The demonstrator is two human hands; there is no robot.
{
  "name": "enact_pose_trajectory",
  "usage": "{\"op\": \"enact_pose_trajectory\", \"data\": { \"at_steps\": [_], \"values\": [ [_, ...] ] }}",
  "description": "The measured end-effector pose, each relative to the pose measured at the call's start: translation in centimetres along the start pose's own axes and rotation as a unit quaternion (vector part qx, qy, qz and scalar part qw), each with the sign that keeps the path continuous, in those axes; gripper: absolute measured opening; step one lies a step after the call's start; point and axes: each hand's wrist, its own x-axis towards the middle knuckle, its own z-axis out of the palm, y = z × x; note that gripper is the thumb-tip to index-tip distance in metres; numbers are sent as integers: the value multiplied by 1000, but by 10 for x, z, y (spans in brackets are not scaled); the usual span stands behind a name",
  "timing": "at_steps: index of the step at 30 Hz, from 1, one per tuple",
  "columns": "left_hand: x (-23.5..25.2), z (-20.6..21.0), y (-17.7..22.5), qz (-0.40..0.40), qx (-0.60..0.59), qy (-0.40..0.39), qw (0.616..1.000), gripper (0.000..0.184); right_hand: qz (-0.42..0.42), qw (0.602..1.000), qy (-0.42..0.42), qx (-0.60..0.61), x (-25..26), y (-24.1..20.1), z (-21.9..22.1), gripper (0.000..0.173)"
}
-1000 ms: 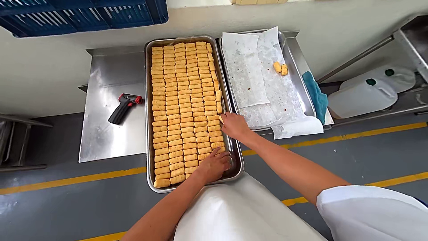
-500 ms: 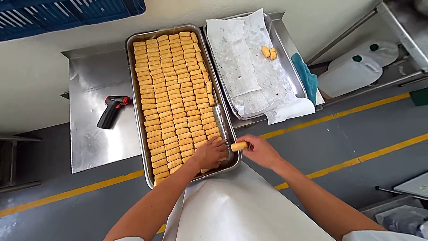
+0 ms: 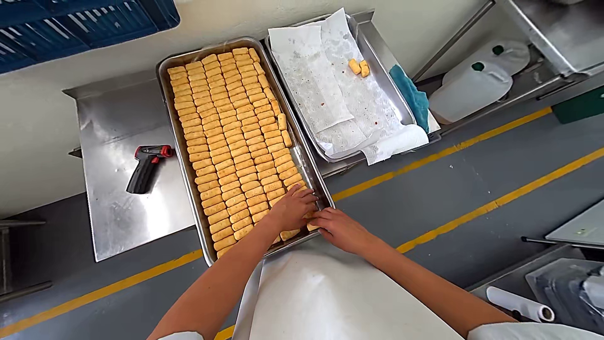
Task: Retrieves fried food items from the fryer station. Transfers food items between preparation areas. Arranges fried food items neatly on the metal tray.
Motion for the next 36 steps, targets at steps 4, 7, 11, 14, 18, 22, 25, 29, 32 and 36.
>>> {"op": "enact_pose_trajectory", "data": {
  "at_steps": [4, 7, 11, 14, 18, 22, 25, 29, 32, 36],
  "values": [
    [-1, -9, 5, -16, -2, -41, 999, 45, 35, 999, 11, 8, 6, -5, 1, 21],
    [0, -16, 8, -31, -14, -73, 997, 47, 71, 997, 8, 1, 13, -11, 2, 14],
    [2, -16, 9, -37, -26, -54, 997, 38, 101, 991, -38, -84, 15, -23, 4, 20],
    [2, -10, 12, -37, -7, -38, 999, 33, 109, 983, -134, -55, 18, -30, -3, 33],
    [0, -4, 17, -34, 2, -13, 999, 29, 91, 991, -95, 24, 12, -23, -36, 35],
    [6, 2, 12, -36, 33, 19, 999, 41, 119, 987, 66, 90, 1, 3, -53, 26],
    [9, 2, 3, -69, 61, 37, 995, 47, 146, 981, 65, 113, -1, 25, -60, 27],
    [12, -11, -3, -107, 10, -17, 994, 52, 170, 975, 75, 121, 7, 62, -96, 34],
    [20, -18, -1, -120, -8, -11, 993, 50, 179, 964, 166, 105, 28, 105, -143, 26],
    [18, -17, -3, -143, 2, 112, 983, 45, 200, 944, 255, 60, 88, 186, -214, 29]
  ]
}}
